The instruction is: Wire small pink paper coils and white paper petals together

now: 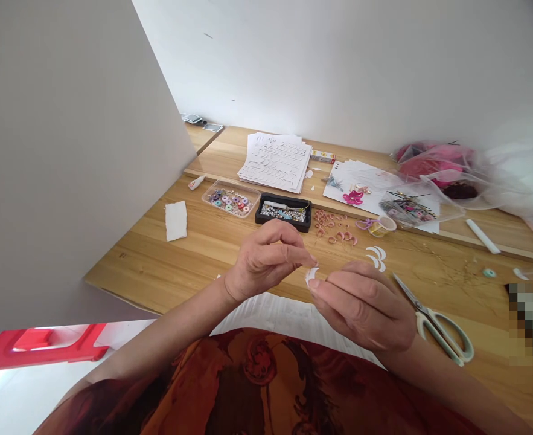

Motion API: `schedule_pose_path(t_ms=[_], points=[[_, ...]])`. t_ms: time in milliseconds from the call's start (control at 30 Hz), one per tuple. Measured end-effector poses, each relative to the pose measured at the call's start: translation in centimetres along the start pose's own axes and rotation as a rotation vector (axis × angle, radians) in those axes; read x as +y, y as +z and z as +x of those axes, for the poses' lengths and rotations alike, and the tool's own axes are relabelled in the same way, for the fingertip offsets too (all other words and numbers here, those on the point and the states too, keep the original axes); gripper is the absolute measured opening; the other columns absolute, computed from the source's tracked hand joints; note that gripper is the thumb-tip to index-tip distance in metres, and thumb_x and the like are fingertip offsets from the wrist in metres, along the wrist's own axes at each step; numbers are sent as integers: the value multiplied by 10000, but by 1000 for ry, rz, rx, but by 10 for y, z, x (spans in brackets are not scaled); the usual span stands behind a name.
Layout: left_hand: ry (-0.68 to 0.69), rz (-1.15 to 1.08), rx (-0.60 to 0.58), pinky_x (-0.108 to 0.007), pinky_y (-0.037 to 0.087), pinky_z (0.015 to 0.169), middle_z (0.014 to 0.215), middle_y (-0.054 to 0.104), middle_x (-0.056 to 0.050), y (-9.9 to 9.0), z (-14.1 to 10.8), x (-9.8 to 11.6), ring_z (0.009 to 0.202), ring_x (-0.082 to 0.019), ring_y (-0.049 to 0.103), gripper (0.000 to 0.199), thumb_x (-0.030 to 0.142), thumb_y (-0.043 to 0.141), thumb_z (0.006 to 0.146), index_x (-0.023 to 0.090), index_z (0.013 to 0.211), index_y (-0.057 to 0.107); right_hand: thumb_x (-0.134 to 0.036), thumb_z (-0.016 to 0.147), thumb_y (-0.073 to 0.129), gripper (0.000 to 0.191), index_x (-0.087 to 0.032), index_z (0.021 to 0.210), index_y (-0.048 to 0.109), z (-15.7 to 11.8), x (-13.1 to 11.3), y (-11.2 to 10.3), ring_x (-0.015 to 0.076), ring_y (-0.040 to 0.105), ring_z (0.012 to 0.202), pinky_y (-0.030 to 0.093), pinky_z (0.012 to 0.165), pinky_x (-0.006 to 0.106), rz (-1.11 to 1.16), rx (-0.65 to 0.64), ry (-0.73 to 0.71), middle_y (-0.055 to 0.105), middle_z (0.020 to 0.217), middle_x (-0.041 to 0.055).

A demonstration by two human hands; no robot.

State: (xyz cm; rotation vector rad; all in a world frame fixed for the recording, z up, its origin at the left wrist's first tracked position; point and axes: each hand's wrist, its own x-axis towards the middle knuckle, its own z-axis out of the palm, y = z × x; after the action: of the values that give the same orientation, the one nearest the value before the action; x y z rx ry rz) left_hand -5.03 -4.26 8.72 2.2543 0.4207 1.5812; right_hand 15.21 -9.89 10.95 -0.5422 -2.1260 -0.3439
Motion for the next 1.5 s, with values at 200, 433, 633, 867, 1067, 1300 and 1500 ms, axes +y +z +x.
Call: schedule_pose_path(t_ms=[200,433,633,867,1067,1300,1500], points=[[-7,53,-53,-305,577,824,929,722,-58,-4,1,-2,891,-157,690,100,142,736,874,202,954,751,-43,840,715,241,-187,1033,716,-1,-1,2,136,638,695,574,623,295,3,49,61,698,852,27],[10,55,-103,-300,588,857,993,739,-75,-17,11,9,926,-154,705,119,127,715,888,197,980,741,-33,815,716,282,-213,1033,708,0,-3,6,142,643,673,563,633,312,131,136,259,702,832,22],[-44,-76,-142,-292,598,843,977,758,-92,-14,12,14,915,-157,718,124,102,648,924,186,967,729,-11,798,690,290,-244,968,723,9,-8,6,133,646,646,552,607,285,296,167,414,700,794,-1],[-121,-153,-218,-258,593,785,888,760,-83,-17,17,16,852,-150,721,133,120,590,960,175,954,711,-49,802,711,190,-225,866,738,6,-8,8,134,604,635,489,570,283,553,169,656,669,741,2],[-125,-104,-280,-263,578,773,865,734,-71,-20,21,18,823,-143,687,127,106,579,956,174,940,684,-128,829,748,101,-227,827,729,-3,-6,15,124,561,642,441,574,268,780,183,852,654,720,-14],[-20,39,-193,-263,558,746,841,710,-51,-13,17,17,812,-140,654,144,59,602,914,177,967,668,-254,811,789,96,-229,777,703,-5,-5,22,115,524,613,421,547,252,992,243,1053,616,694,-26],[44,265,-138,-270,511,692,760,654,-13,-8,13,14,734,-133,596,138,79,594,910,189,948,667,-281,785,787,106,-231,770,696,-1,-7,26,89,431,537,363,475,221,1145,255,1214,567,642,-39]])
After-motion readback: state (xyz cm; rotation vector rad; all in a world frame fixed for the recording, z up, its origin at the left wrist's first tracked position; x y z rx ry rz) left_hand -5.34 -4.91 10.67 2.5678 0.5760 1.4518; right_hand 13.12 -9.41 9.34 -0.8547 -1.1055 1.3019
